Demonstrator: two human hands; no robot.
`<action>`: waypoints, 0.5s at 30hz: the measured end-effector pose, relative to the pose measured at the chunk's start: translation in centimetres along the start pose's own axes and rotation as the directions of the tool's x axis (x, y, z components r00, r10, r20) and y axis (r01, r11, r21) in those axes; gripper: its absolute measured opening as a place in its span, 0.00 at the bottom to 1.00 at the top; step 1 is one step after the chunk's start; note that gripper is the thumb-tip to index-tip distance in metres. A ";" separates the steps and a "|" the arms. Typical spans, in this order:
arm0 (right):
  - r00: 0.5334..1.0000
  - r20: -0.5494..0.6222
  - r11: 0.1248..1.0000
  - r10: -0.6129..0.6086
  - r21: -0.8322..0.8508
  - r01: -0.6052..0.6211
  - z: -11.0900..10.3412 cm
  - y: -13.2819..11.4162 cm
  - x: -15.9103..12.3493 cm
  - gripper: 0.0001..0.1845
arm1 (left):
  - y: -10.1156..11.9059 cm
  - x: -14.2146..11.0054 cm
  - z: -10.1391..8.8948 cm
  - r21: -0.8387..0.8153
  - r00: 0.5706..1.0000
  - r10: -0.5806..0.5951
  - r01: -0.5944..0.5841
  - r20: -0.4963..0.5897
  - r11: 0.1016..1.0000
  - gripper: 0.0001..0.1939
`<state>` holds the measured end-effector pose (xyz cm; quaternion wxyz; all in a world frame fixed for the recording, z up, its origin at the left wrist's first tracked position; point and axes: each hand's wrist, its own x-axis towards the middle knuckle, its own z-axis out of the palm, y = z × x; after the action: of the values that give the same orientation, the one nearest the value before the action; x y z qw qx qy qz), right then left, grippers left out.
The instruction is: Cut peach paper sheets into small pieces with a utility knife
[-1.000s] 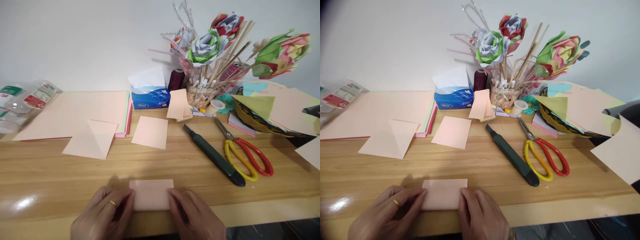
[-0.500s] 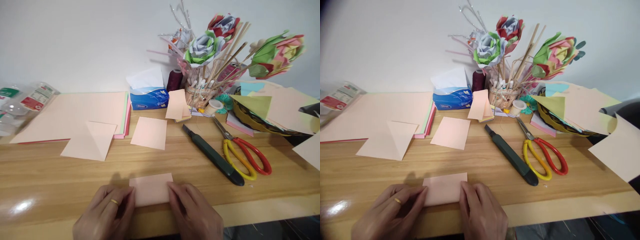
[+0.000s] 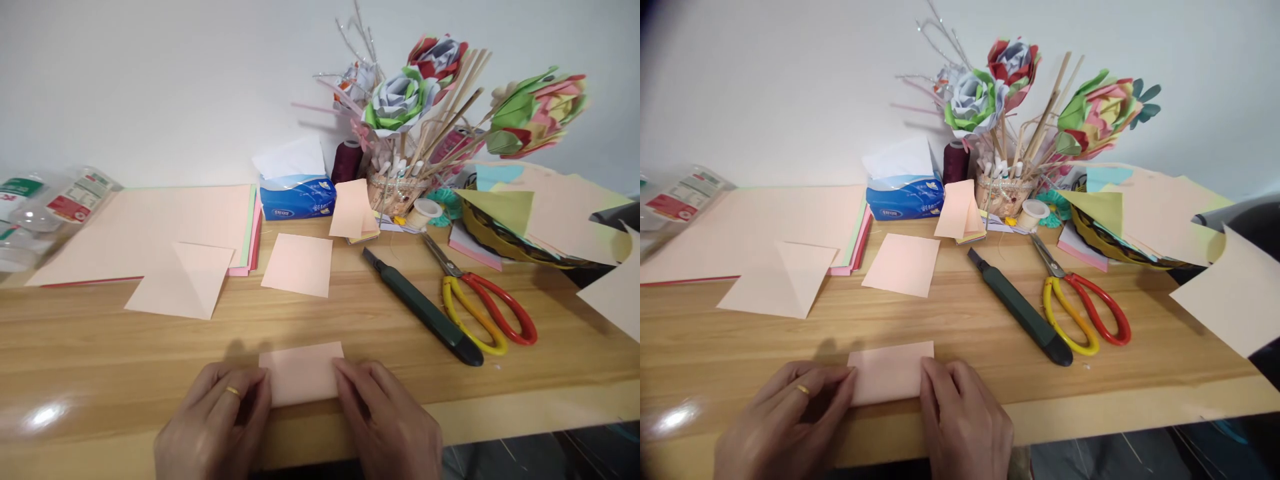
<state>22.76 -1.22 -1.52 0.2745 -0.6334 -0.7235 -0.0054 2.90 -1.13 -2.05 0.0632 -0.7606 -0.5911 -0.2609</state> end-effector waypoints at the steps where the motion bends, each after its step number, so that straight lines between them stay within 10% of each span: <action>1: 1.000 0.005 1.000 0.004 -0.001 -0.004 0.0 0.0 0.0 0.20 | 0.0 0.0 0.0 -0.001 1.000 0.003 -0.003 -0.005 1.000 0.06; 15: 0.999 0.032 1.000 0.017 -0.018 -0.016 0.2 0.1 -0.3 0.20 | 0.2 0.1 -0.1 0.022 1.000 -0.022 0.022 0.014 1.000 0.08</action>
<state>22.73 -1.36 -1.83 0.2571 -0.6418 -0.7225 0.0008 3.06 -1.12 -1.89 0.0645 -0.7551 -0.6028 -0.2496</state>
